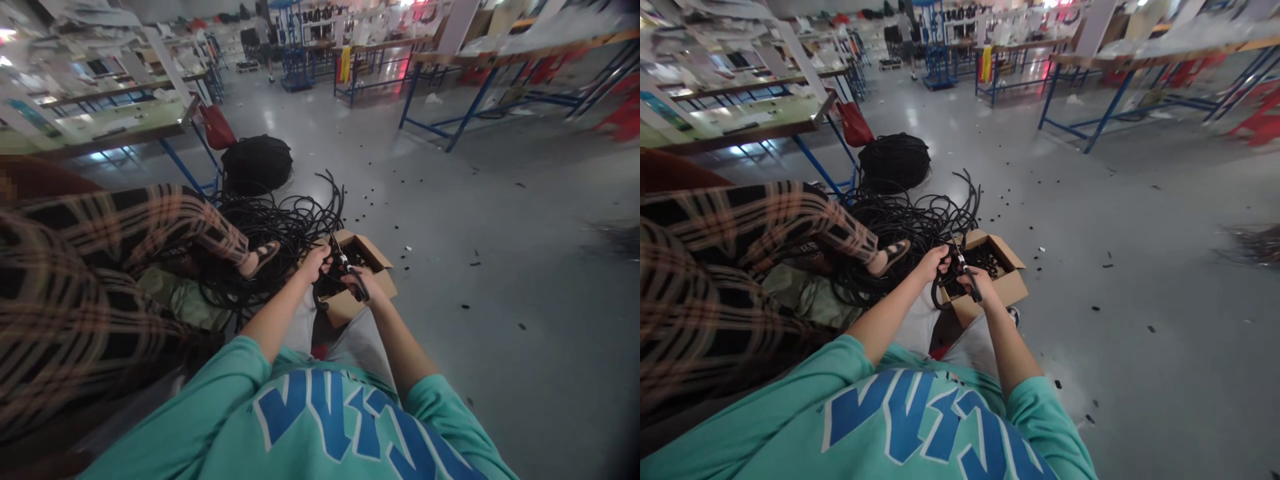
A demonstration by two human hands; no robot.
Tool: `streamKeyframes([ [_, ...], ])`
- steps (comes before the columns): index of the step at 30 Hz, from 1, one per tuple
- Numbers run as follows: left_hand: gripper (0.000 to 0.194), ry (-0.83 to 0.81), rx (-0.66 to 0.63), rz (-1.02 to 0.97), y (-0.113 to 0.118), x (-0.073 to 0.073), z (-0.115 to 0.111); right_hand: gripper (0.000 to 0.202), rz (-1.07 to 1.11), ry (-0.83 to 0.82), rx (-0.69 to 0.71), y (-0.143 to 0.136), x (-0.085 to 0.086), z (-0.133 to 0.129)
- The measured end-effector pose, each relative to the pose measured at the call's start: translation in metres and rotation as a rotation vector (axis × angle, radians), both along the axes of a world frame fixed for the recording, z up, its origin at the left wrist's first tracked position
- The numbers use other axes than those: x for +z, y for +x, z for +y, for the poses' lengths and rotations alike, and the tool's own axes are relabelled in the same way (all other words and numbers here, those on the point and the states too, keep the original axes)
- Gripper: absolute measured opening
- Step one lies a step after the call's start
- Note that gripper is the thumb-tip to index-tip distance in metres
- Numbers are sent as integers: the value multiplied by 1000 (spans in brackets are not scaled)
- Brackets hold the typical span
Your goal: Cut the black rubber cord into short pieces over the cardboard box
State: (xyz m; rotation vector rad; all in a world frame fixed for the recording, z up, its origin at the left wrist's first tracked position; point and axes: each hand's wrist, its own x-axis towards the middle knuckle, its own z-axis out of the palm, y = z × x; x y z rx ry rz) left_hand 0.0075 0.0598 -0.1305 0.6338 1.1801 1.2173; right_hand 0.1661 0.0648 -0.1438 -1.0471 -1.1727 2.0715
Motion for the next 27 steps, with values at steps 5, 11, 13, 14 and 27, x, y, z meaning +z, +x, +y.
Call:
streamKeyframes([
  [5, 23, -22, 63, -9, 7, -7, 1, 39, 6, -56, 8, -4, -5, 1],
  [11, 23, -28, 155, 10, 8, -14, -2, 33, 40, -112, 82, -11, -9, 2],
  [13, 22, -33, 166, 17, 7, -15, -4, 34, 36, -98, 71, -12, -12, 1],
  [14, 22, -36, 169, 18, 7, -15, -5, 35, 29, -85, 59, -13, -14, 0],
  [27, 33, -6, 90, -62, 12, -8, -3, 47, -109, 45, 1, 4, -10, 5],
])
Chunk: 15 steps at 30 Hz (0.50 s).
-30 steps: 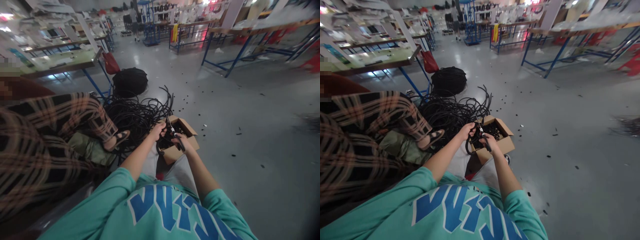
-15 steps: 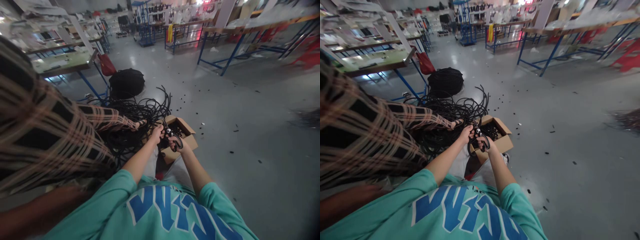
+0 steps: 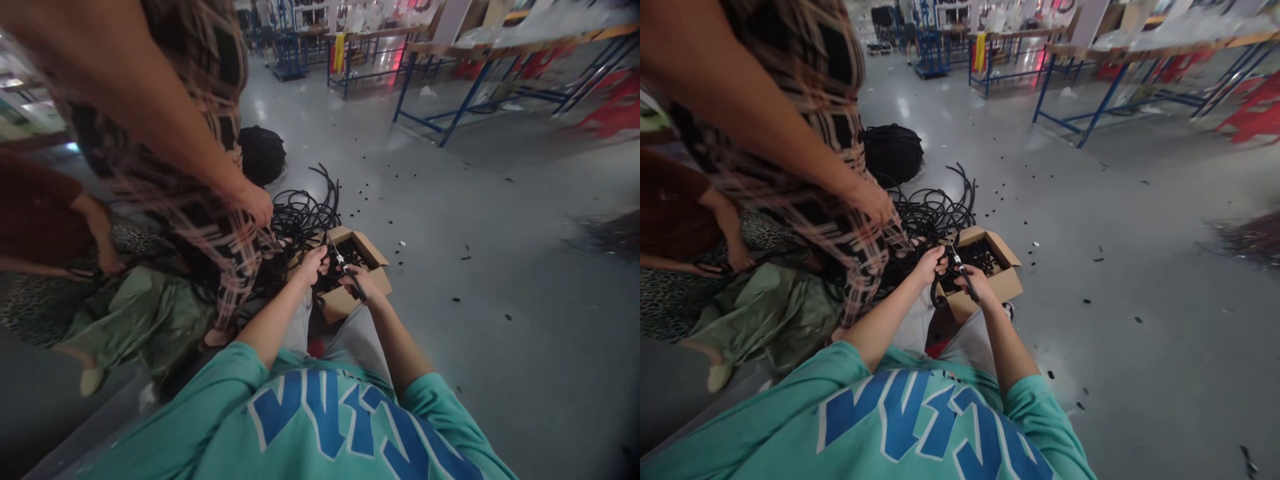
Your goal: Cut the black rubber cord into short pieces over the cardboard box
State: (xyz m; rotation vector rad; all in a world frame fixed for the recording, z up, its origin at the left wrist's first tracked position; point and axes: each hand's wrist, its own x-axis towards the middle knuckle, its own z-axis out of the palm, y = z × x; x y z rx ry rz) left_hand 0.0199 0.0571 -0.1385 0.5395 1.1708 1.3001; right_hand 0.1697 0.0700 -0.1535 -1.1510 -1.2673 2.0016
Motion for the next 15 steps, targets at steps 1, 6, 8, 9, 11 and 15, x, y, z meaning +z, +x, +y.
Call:
streamKeyframes([
  [1, 32, 2, -12, -4, 0, 0, -1, 46, -8, 0, 4, 1, 0, 0],
  [6, 30, -24, -23, -3, -2, -7, 0, 46, -55, -2, 21, 0, -6, -2],
  [8, 30, -50, -15, 4, -3, -13, 0, 46, -91, 6, 25, -2, -12, -2],
  [9, 29, -64, -10, 7, -3, -16, 0, 46, -114, 14, 27, -3, -15, -3],
  [11, 29, -94, 0, 13, -4, -22, 0, 45, -168, 42, 35, -6, -20, -4],
  [15, 27, -152, 25, 20, -6, -31, 1, 39, -315, 143, 56, -12, -27, -4],
])
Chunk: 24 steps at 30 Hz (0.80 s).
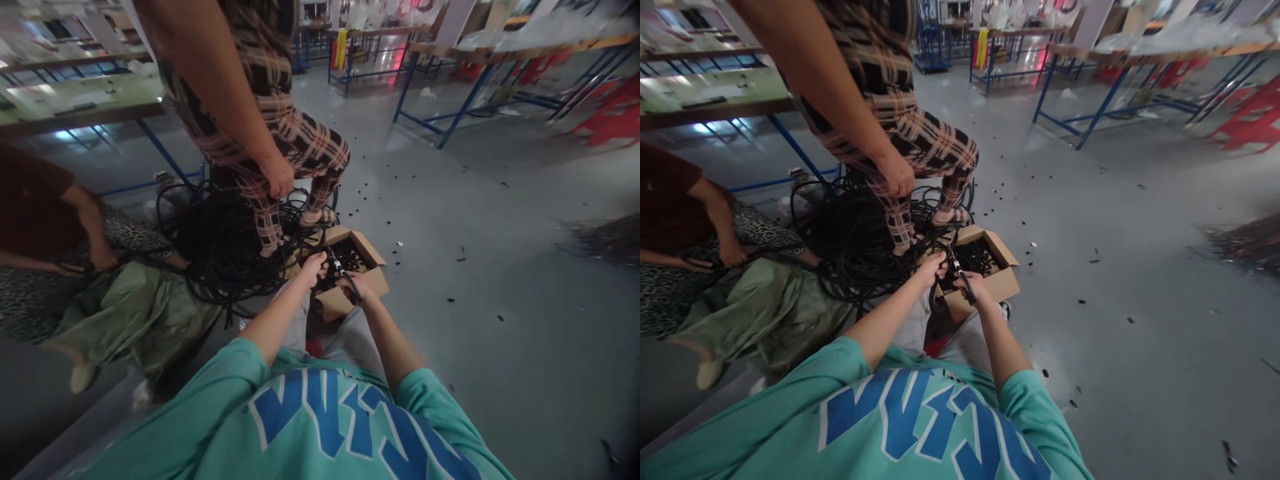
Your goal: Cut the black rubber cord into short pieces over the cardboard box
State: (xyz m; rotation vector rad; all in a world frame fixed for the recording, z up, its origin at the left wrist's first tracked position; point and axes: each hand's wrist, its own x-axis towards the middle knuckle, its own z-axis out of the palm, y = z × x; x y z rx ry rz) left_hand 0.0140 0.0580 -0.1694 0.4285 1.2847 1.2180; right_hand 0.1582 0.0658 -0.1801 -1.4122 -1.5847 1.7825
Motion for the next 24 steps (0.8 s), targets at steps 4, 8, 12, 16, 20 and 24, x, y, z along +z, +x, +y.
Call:
streamKeyframes([
  [4, 23, -54, 40, 13, -5, -4, 1, 23, -190, 170, 15, -8, 2, 4],
  [8, 25, -58, 79, 22, -13, -3, 0, 22, -359, 318, 3, -19, 11, 6],
  [12, 29, -28, 88, 39, -19, 2, -3, 27, -452, 381, -10, -29, 20, 3],
  [16, 33, 31, 60, 67, -23, 8, -7, 31, -409, 376, 9, -31, 28, 3],
  [20, 30, 109, 42, 112, -27, 18, -10, 30, -214, 270, 121, -25, 37, 8],
  [24, 25, 167, 32, 144, -26, 32, -13, 36, 5, 88, 213, -14, 46, 8],
])
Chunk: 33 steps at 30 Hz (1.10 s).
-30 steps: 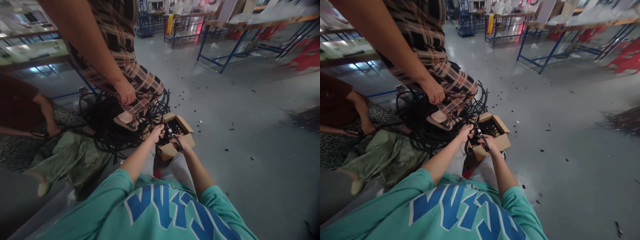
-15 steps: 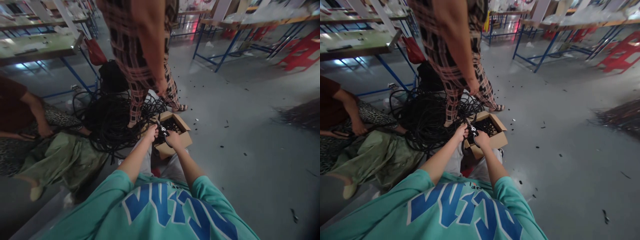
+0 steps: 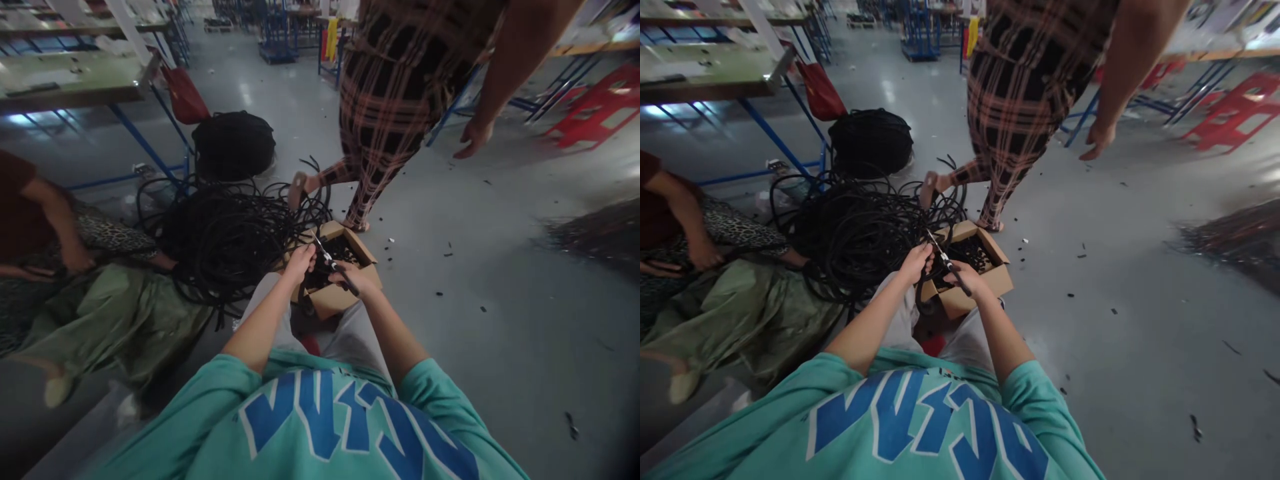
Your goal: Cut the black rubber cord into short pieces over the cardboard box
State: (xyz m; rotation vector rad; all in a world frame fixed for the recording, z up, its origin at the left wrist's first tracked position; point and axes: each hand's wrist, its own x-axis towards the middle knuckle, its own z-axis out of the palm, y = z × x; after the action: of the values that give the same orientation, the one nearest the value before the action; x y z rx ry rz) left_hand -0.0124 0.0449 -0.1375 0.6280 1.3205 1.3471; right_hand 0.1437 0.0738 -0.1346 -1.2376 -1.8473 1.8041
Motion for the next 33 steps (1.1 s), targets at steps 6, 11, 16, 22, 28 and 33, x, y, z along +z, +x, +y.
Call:
streamKeyframes([
  [6, 22, 76, -6, 27, 2, 16, -7, 54, 173, -203, -7, 9, 10, -10],
  [11, 22, 121, 10, 48, 3, 20, -9, 52, 235, -242, -40, 10, 16, -16],
  [16, 22, 166, 60, 76, 5, 23, -9, 51, 266, -225, -61, 9, 20, -22],
  [22, 22, 161, 84, 103, 7, 25, -9, 53, 237, -206, -109, 6, 17, -24],
  [28, 20, 165, 61, 109, 8, 20, -8, 49, 210, -187, -155, 6, 15, -24],
  [33, 22, 145, 85, 92, 8, 15, -1, 49, 203, -186, -201, 0, 6, -20],
])
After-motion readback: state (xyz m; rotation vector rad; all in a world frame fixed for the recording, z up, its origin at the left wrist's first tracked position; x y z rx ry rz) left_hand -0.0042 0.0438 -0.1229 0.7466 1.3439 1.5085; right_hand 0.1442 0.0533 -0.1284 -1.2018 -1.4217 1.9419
